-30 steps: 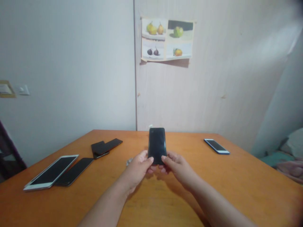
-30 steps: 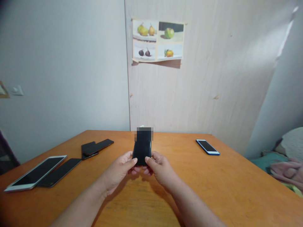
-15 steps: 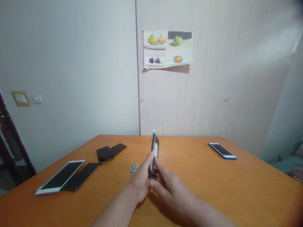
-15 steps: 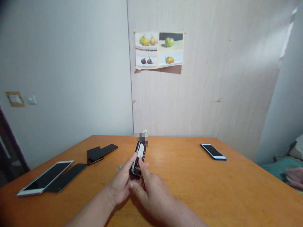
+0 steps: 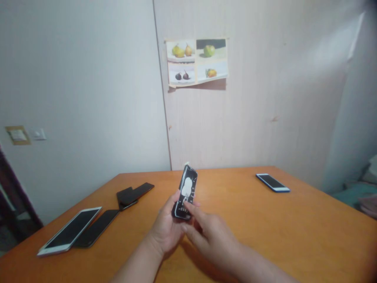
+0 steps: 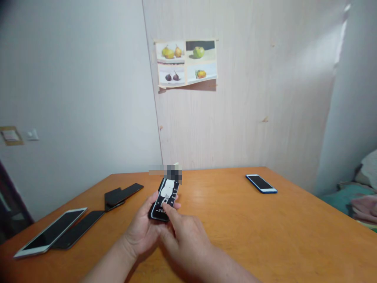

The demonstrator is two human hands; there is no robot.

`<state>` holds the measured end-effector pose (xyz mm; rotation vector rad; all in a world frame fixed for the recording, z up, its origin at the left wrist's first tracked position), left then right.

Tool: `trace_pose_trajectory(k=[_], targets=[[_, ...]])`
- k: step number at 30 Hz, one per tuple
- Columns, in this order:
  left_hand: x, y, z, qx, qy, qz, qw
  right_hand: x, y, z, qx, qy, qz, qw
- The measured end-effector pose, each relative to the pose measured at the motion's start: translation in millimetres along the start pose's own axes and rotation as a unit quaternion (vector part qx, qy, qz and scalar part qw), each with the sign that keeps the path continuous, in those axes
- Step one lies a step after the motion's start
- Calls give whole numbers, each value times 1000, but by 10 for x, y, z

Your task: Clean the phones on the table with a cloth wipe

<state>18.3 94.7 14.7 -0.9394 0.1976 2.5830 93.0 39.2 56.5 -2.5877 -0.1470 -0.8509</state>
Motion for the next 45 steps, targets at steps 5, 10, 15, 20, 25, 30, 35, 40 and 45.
trace_pose_trajectory(k=[5,10,15,20,25,30,35,40,45], targets=[[46,-44,55,-55,-85,-5,995,55,-98,125,-36,-157,50,986],[-89,-52,91,-66,-93,-31,993,-11,-157,199,-66,-249,63,964],[-29,-108,65,-20,-72,-7,997,-56,-201,393,-113,-316,70,940],[207,-205,88,-43,-88,45,994,-52,-268,583,-141,-338,58,929],[261,-242,22,-56,-109,45,991,101,-239,724,-149,-238,126,951],[193,-202,-53,-54,-122,45,990,270,-146,554,-118,-93,175,973],[83,-164,-97,-53,-129,23,990,321,-138,439,-106,-11,171,979],[69,-144,-142,-35,-177,17,984,360,-198,509,-130,12,162,978],[-33,-112,-177,-37,-268,-26,962,644,-201,806,-215,16,166,962]])
Point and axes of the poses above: each hand's wrist, its own y-axis away from the middle knuckle, its own x-axis out of the back of the hand, z = x × y, the point moved 10 cm from there along -y, towards the middle knuckle, and after that the axes turned 5 degrees about -x, right-handed, at the moved point
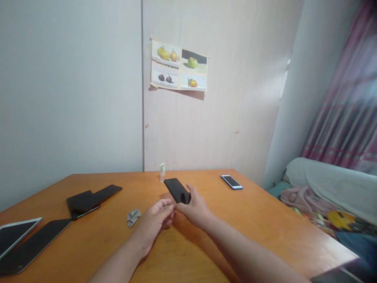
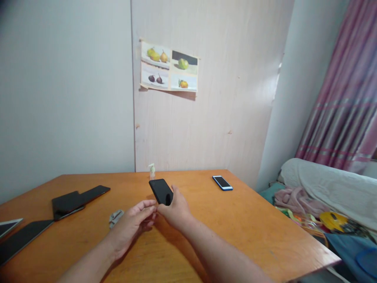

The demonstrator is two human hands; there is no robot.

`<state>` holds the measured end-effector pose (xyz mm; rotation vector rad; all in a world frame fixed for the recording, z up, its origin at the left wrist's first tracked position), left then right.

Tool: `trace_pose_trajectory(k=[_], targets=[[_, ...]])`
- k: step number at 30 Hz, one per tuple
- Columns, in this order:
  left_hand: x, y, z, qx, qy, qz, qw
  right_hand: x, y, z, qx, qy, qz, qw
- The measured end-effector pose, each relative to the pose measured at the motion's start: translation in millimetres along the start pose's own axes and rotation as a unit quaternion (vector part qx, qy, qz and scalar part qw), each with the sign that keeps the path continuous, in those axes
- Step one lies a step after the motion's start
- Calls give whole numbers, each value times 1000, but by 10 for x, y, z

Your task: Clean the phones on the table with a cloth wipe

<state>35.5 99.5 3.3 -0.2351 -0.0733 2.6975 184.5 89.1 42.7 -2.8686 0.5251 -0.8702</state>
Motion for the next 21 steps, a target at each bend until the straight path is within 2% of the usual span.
trace_pose_trajectory(k=[4,8,10,14,17,21], targets=[[19,22,137,-86,-124,30,988,419,-206,324,-15,23,38,999],[-115,28,161,-156,-239,-26,958,991,-466,791,-28,63,125,990],[-161,17,121,-169,-310,-51,934,1270,-594,1030,-50,115,159,979],[-175,-11,70,-186,-408,-61,892,1749,-782,1451,-101,144,188,966],[-158,-27,48,-189,-438,-58,877,2028,-868,1723,-141,166,207,954],[-125,-46,7,-176,-455,-58,871,2231,-977,2016,-174,186,218,942]])
Point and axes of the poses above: each hand's wrist, its own y-axis away from the middle knuckle, its own x-axis out of the back of the hand, z = x × y, the point moved 10 cm from there along -y, towards the middle knuckle, and after that the axes turned 5 degrees about -x, right-handed, at the moved point
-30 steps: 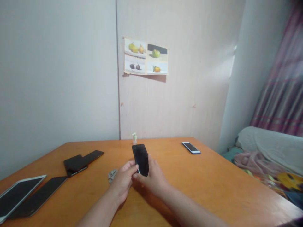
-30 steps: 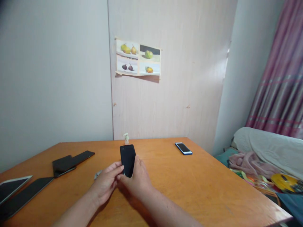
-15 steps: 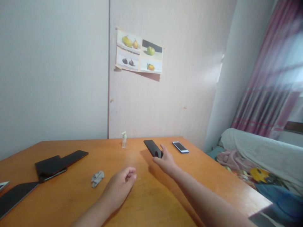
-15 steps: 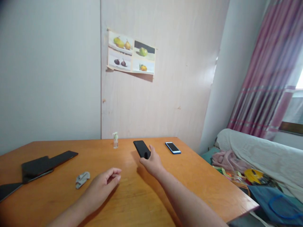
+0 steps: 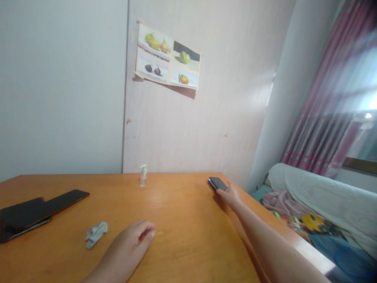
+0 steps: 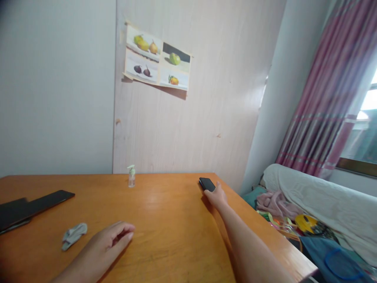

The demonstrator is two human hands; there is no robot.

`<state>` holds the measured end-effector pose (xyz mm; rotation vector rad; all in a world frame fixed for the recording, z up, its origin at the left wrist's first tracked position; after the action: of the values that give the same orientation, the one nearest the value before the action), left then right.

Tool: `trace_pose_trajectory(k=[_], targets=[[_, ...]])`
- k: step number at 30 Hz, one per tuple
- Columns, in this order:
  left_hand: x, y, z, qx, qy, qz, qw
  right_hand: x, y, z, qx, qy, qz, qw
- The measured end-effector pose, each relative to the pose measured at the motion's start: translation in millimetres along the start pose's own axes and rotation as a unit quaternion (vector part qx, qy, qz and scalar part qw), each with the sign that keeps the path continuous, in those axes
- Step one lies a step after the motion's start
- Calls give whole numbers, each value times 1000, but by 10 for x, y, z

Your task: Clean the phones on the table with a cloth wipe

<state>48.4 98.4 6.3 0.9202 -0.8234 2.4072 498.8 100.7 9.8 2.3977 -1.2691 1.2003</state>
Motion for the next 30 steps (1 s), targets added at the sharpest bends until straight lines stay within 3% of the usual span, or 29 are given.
trace_pose_trajectory(k=[13,30], targets=[[-55,-3,-121,39,29,-32,998,-116,-379,125,-13,34,7,999],[-70,28,-136,51,37,-35,997,-284,-442,146,-12,103,-18,994]])
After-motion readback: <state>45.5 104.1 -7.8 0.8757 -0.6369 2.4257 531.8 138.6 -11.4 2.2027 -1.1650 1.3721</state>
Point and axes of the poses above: each hand's wrist, its own y-axis away from the middle knuckle, its own x-axis out of the back of the hand, z = x × y, the point moved 10 cm from there along -y, towards the middle knuckle, and after that the axes turned 5 degrees about -x, right-handed, at the moved point
